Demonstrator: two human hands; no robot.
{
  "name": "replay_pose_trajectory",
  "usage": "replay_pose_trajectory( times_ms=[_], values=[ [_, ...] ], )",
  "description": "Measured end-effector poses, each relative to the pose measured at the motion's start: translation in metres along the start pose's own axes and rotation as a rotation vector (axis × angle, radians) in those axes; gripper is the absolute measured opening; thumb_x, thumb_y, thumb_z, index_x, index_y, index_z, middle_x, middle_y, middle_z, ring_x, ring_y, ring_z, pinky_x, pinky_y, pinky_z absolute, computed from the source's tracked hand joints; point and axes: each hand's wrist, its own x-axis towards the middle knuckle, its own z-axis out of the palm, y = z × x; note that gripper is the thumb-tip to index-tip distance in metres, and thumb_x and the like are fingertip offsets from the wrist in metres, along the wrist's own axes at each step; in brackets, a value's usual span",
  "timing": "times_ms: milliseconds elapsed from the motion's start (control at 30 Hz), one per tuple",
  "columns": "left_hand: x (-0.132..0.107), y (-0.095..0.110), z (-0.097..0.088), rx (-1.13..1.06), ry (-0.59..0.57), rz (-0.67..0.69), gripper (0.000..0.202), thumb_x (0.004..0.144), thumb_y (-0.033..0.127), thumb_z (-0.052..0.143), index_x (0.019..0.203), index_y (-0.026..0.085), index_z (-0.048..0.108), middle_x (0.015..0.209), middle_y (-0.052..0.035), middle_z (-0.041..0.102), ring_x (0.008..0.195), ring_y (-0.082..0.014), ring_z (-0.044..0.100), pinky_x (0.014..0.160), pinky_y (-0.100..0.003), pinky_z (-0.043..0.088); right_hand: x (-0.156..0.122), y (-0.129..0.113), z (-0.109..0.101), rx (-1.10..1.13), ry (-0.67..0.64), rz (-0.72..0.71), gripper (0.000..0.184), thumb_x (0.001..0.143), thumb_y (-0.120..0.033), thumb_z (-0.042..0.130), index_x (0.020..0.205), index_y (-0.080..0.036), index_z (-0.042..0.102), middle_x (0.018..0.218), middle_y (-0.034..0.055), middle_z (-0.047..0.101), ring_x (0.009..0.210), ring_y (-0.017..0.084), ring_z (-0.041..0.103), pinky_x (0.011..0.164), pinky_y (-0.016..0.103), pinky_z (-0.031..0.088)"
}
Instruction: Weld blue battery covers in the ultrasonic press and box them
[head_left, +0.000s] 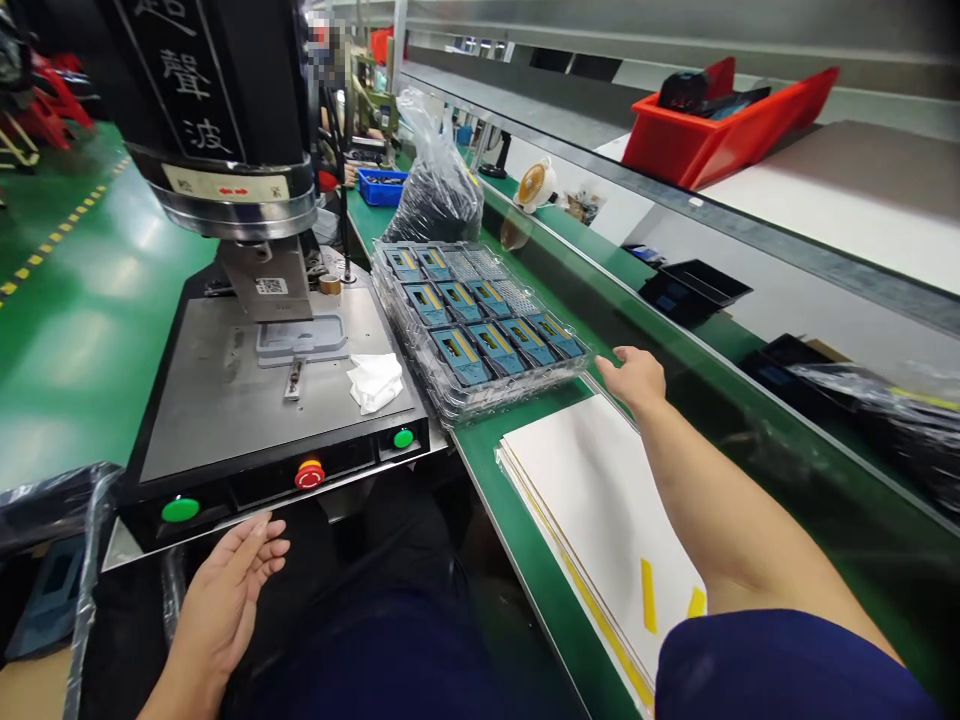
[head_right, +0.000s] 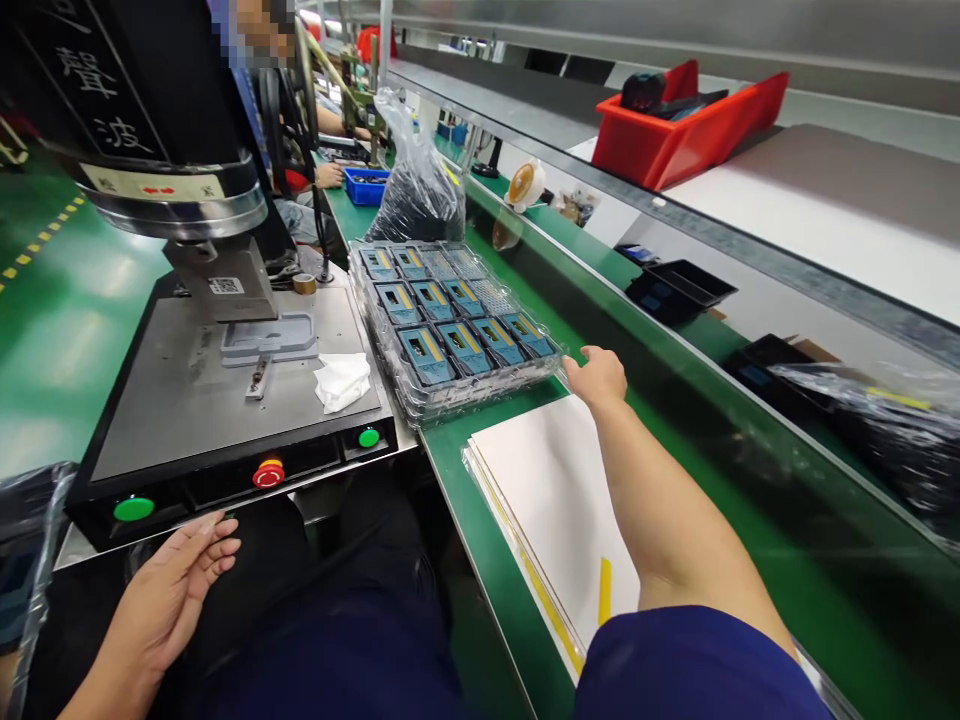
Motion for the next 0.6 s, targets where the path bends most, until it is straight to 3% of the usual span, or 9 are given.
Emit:
replay_pose_trajectory(
  times_ms=[100, 233, 367, 467, 600],
  values=[
    [0.006, -0.002, 0.002, 0.024, -0.019, -0.012, 0.036, 0.06, 0.033, 0.079, 0.092, 0.019, 0.069, 0.086, -0.0017, 0.07, 0.066, -0.0121, 0.063, 0.054, -0.018, 0.054, -0.024, 0.045, -0.014, -0.177, -0.288, 0.116, 0.044, 0.081, -0.041, 0.058, 0.117, -0.017, 0.062, 0.113, 0.0126, 0.064, 0.11, 0.031, 0.056, 0.086, 0.038, 0.048],
    [0.017, -0.007, 0.002, 0.089, -0.078, -0.021, 0.029, 0.063, 0.031, 0.077, 0.088, 0.021, 0.068, 0.08, 0.0009, 0.07, 0.063, -0.0119, 0.064, 0.054, -0.018, 0.055, -0.073, 0.12, -0.025, -0.297, -0.719, 0.327, 0.024, 0.074, -0.031, 0.068, 0.088, -0.011, 0.068, 0.089, 0.0152, 0.068, 0.091, 0.031, 0.064, 0.073, 0.037, 0.052],
    [0.029, -0.009, 0.005, 0.156, -0.129, -0.038, 0.026, 0.063, 0.03, 0.078, 0.085, 0.021, 0.068, 0.076, 0.0025, 0.07, 0.06, -0.012, 0.064, 0.051, -0.018, 0.055, -0.14, 0.176, -0.033, -0.199, -0.93, 0.557, 0.017, 0.075, -0.025, 0.07, 0.081, -0.01, 0.065, 0.074, 0.0124, 0.068, 0.07, 0.024, 0.066, 0.061, 0.032, 0.055],
    [0.032, -0.008, 0.012, 0.183, -0.178, -0.064, 0.028, 0.062, 0.03, 0.079, 0.087, 0.022, 0.068, 0.078, 0.0029, 0.07, 0.061, -0.0113, 0.064, 0.052, -0.017, 0.055, -0.186, 0.186, -0.04, -0.062, -1.04, 0.609, 0.019, 0.078, -0.028, 0.068, 0.084, -0.011, 0.063, 0.074, 0.0114, 0.068, 0.066, 0.021, 0.066, 0.059, 0.03, 0.055],
    [0.028, -0.008, 0.026, 0.199, -0.203, -0.072, 0.025, 0.065, 0.03, 0.077, 0.087, 0.022, 0.068, 0.08, 0.0022, 0.07, 0.063, -0.0115, 0.065, 0.054, -0.018, 0.055, -0.222, 0.164, -0.038, 0.032, -1.101, 0.45, 0.023, 0.081, -0.032, 0.063, 0.092, -0.011, 0.061, 0.079, 0.0085, 0.068, 0.065, 0.017, 0.065, 0.06, 0.026, 0.053]
  ],
)
